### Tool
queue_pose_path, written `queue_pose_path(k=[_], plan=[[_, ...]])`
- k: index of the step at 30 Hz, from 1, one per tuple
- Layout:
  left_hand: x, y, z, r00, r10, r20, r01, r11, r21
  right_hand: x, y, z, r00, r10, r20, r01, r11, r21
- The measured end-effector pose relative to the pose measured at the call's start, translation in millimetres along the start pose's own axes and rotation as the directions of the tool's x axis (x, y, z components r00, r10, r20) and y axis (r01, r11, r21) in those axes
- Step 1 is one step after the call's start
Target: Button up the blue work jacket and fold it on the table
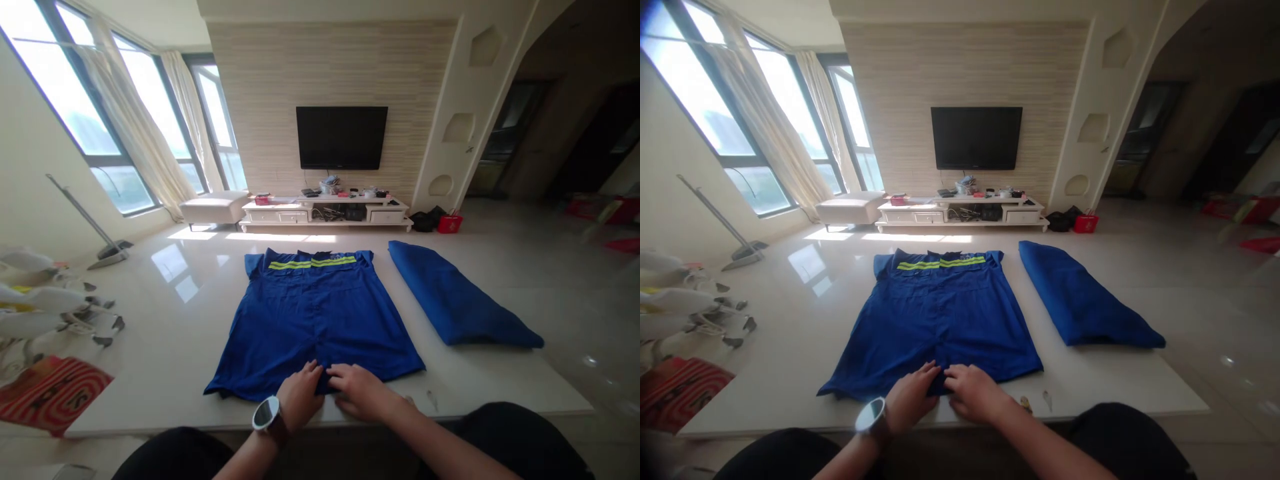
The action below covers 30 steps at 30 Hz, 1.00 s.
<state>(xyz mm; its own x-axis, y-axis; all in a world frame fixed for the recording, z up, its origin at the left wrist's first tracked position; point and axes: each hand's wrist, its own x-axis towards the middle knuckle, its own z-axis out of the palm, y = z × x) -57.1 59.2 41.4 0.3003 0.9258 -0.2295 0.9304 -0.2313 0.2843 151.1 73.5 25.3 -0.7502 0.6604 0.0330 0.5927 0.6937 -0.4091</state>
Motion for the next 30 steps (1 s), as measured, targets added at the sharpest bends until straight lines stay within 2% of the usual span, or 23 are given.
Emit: queue_pose_path(k=[8,14,19,24,30], plan=[[4,0,-3.3,0.984,0.154,-0.091,-0.143,0.983,0.119,6,-8,5,0.999,-0.016,-0.033,0.011,0.990,-0.137],[7,-5,-9.6,0.977,0.177,-0.117,-0.160,0.976,0.145,-3,-15,9,1.000,0.005,-0.031,-0.009,0.994,-0.110],[7,-7,-13.1,0.966,0.247,-0.080,-0.234,0.961,0.149,-10,-13,11,0.999,0.016,-0.034,-0.017,0.998,-0.058],[8,-7,-12.9,0.968,0.231,-0.093,-0.215,0.964,0.158,-4,-12,9,0.999,0.030,-0.044,-0.032,0.998,-0.051],[5,-5,-10.1,0.970,0.220,-0.107,-0.196,0.960,0.201,-1,-10,15,0.999,0.009,-0.049,-0.012,0.997,-0.076]])
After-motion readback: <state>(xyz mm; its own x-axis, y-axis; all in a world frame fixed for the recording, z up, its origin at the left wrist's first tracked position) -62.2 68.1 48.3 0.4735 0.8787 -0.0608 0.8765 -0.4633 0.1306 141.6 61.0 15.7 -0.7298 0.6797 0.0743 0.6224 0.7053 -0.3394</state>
